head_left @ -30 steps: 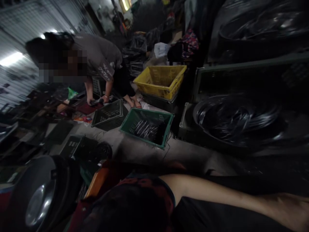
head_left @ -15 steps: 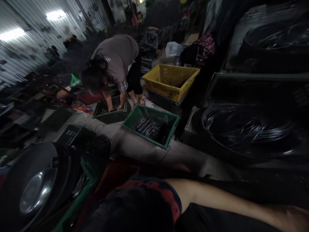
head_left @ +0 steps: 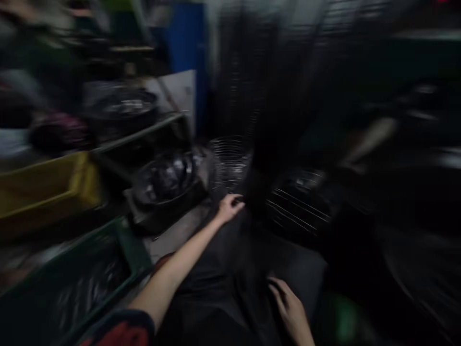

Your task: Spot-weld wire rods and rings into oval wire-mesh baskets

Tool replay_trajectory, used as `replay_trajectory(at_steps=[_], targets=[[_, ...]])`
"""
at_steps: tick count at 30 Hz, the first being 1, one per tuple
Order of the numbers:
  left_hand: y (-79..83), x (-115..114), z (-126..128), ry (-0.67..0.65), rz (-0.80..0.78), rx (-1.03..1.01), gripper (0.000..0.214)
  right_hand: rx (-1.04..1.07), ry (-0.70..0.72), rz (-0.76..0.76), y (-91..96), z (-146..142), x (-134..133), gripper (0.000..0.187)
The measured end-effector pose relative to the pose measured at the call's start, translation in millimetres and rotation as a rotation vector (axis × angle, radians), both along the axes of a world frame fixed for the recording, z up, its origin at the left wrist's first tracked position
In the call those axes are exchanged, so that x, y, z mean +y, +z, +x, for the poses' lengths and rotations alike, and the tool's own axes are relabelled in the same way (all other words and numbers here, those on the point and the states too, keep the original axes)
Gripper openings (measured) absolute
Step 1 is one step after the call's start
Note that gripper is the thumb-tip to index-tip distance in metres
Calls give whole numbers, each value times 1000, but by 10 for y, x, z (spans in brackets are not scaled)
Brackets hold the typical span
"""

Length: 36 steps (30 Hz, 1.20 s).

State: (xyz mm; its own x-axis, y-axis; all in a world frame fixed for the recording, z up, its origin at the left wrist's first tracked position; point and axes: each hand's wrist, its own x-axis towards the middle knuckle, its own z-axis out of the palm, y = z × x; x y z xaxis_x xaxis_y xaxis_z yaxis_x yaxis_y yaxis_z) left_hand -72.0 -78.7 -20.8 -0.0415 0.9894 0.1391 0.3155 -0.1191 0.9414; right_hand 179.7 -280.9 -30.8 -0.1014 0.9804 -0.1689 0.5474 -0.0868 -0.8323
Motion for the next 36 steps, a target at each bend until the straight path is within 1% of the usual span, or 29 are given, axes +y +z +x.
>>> replay_trajectory(at_steps=[2, 3, 5, 6, 8, 10, 12, 15, 17, 19, 22, 25, 27, 29, 31, 34, 36], targets=[[-160, 362, 158, -67, 4, -63, 43, -14, -10, 12, -95, 135, -102, 29], [-219, 498, 236, -96, 4, -89, 49, -8, -11, 18, -125, 182, -160, 29], [-268, 676, 339, -153, 1, -121, 60, 22, -97, 29, -153, 229, -288, 32], [-257, 739, 362, -190, -6, -126, 67, 42, -179, 36, -161, 231, -349, 32], [-183, 873, 376, -300, -42, -103, 83, 107, -381, 41, -177, 198, -435, 31], [-72, 1053, 404, -434, -68, -41, 101, 205, -599, 26, -195, 136, -456, 33], [37, 1267, 486, -559, -27, 25, 115, 320, -766, -22, -197, 73, -422, 37], [119, 1561, 685, -693, 111, 102, 126, 429, -888, -124, -156, 9, -328, 43], [102, 1700, 814, -753, 141, 124, 131, 458, -925, -164, -108, -3, -263, 44], [35, 1784, 916, -789, 131, 79, 134, 484, -952, -182, -52, 6, -201, 44], [-119, 1813, 1025, -812, 101, -100, 135, 489, -948, -216, 35, 37, -114, 44], [-259, 1773, 1087, -780, 53, -263, 137, 382, -928, -251, 106, 59, -34, 47], [-302, 1746, 1100, -765, 28, -320, 136, 307, -915, -258, 129, 64, 17, 49], [-303, 1740, 1090, -784, -13, -346, 133, 276, -895, -263, 131, 62, 64, 49], [-284, 1757, 1068, -821, -41, -326, 131, 281, -876, -282, 116, 59, 100, 48], [-283, 1793, 1052, -883, 22, -240, 135, 308, -873, -318, 87, 57, 125, 48], [-317, 1801, 1075, -867, 77, -235, 138, 319, -879, -334, 79, 57, 126, 49]])
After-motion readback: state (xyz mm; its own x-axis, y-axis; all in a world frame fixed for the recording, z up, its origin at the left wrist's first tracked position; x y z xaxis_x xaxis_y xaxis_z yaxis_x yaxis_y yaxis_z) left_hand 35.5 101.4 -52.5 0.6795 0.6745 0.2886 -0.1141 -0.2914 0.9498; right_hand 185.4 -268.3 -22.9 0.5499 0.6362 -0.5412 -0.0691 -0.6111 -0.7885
